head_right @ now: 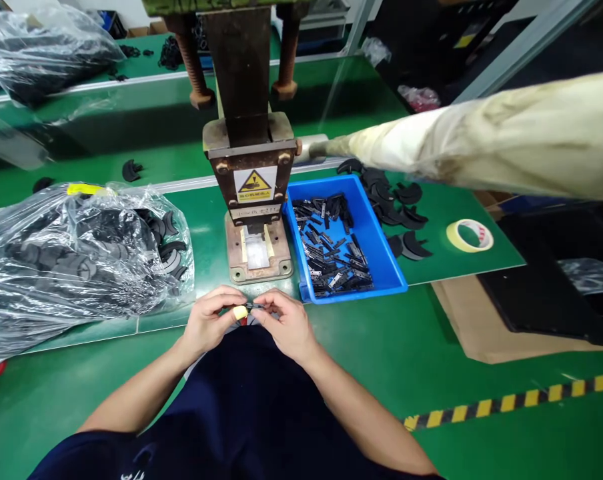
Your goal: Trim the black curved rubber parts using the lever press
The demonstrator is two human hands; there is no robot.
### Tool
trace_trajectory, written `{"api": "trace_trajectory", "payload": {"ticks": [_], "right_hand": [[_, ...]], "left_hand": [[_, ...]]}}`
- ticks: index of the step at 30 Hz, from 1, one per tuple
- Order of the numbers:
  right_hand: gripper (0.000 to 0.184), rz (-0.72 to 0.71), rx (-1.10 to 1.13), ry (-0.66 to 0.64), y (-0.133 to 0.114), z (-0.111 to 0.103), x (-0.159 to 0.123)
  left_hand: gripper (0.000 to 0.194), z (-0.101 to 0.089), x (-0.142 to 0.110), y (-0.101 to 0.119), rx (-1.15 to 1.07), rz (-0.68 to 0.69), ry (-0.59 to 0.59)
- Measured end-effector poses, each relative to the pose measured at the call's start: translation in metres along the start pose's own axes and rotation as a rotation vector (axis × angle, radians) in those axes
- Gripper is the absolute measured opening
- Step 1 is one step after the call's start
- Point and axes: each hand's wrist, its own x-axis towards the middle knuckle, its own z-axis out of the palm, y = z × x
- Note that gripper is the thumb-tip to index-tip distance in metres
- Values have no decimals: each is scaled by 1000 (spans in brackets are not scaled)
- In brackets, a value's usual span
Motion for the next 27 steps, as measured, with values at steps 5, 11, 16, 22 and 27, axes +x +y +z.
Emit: {"api": "trace_trajectory", "payload": {"ticks": [5,11,16,22,27], "right_hand": [[22,75,128,-7,2,4,6],[33,184,463,-83,6,12,17],[34,369,660,-305,2,1,25],[52,505,816,-580,5,-5,29],[54,572,879,-639,7,-4,30]], "left_hand": [[9,2,1,-2,-26,-40,12],[14,6,-1,-2,-112,-92,2],[24,-9,10,1,-72,-27,-41],[23,-22,31,9,-19,186,-258],[22,-24,37,18,12,340,-334]]}}
